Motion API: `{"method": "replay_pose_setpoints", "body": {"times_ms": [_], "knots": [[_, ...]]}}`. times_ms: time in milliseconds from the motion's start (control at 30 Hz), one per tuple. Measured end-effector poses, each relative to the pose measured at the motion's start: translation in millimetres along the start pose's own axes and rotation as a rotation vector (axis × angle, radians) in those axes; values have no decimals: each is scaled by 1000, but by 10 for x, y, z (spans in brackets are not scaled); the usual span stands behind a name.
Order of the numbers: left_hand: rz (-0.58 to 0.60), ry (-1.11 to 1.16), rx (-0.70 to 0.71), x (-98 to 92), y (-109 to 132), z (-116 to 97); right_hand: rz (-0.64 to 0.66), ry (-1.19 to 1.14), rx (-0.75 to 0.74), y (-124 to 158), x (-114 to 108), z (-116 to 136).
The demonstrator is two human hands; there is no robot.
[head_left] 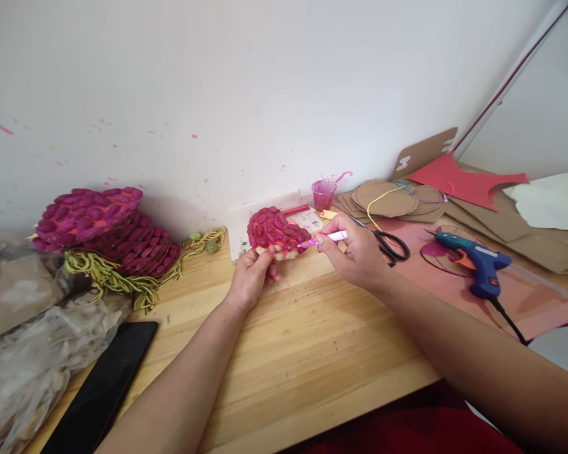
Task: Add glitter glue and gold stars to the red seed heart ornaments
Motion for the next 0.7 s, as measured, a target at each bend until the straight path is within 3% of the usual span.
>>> {"method": "replay_pose_setpoints", "body": {"times_ms": [433, 700], "knots": [[70, 24, 7, -6, 3, -7, -9, -151, 123, -17, 4, -184], [25, 10, 8, 1, -8, 1, 14, -36, 36, -4, -5, -20]]}}
Point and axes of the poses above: each hand's wrist, its own y-axis away from the middle knuckle, its own x-axis out of the palm, z = x × y, the point moved 3 cm from there along -y, towards the middle knuckle, and after that the axes turned 1 degree about z, right-handed, at the moved point
